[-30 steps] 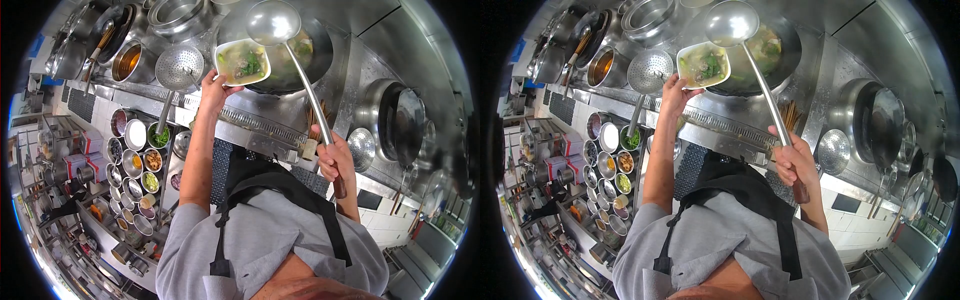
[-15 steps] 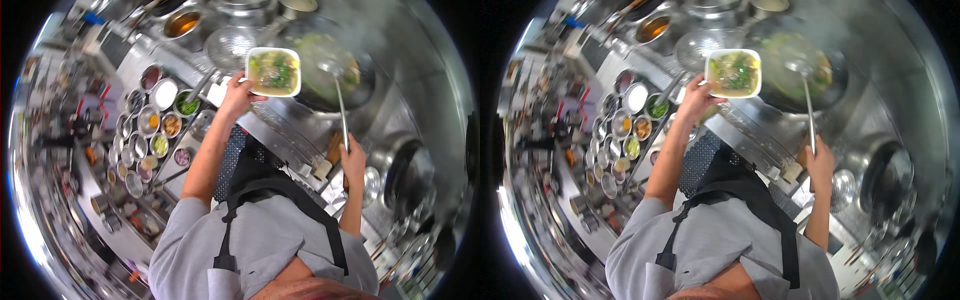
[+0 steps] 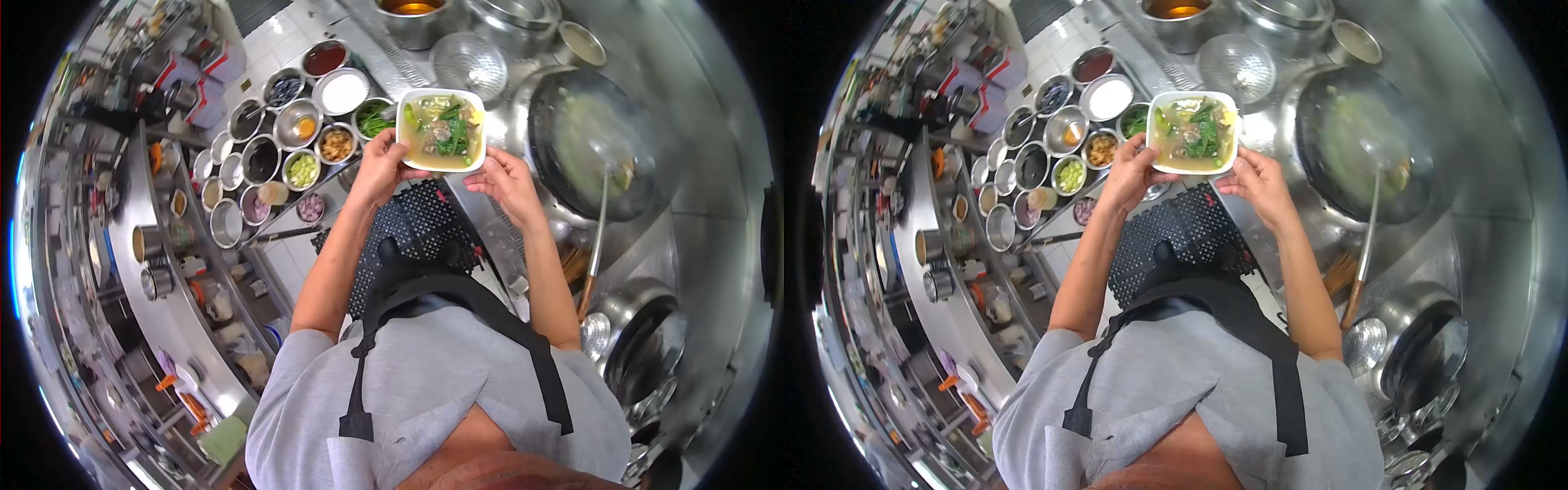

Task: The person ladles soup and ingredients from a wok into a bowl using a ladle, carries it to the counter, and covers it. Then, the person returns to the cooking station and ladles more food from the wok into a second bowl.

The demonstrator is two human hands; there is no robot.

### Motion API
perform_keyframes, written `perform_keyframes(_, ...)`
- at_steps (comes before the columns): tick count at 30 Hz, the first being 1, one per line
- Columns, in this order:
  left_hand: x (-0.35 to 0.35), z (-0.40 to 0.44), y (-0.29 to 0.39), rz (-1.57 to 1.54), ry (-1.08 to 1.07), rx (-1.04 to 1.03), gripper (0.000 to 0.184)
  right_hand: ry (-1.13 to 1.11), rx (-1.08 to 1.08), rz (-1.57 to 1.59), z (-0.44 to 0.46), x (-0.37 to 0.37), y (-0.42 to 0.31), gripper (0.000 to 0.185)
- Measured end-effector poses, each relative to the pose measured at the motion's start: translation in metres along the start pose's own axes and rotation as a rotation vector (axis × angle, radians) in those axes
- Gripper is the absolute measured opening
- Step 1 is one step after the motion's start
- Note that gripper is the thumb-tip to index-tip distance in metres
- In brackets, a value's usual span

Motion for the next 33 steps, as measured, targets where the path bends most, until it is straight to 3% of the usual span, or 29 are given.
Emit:
perform_keyframes(8,0.104,-0.067,0.019,-0.09,0.156,-0.07,0.035,-0.061,-0.023,-0.216,0.035,-0.117,0.047,0.031)
perform_keyframes(14,0.178,-0.12,0.031,-0.177,0.25,-0.168,0.036,-0.134,-0.079,-0.202,0.062,-0.204,0.08,0.028)
perform_keyframes(20,0.248,-0.191,0.032,-0.357,0.254,-0.212,0.045,-0.358,-0.08,-0.384,0.096,-0.292,0.091,0.027)
perform_keyframes(23,0.31,-0.246,-0.013,-0.262,0.544,-0.233,0.052,-0.481,-0.093,-0.458,0.113,-0.338,0.1,0.025)
perform_keyframes(27,0.396,-0.356,-0.116,-0.249,0.843,-0.089,0.055,-0.564,-0.119,-0.488,0.121,-0.394,0.115,0.028)
perform_keyframes(33,0.464,-0.542,-0.24,-0.591,1.203,-0.027,0.046,-0.626,-0.15,-0.49,0.127,-0.488,0.153,0.029)
Point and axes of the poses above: each hand's wrist, its own z-axis towards the middle knuckle, its own x-axis out of the back of the hand, y = z × x, the point moved 4 cm from there along z, towards the middle knuckle, and after that the axes turned 8 degrees about x, right-handed, at the moved point
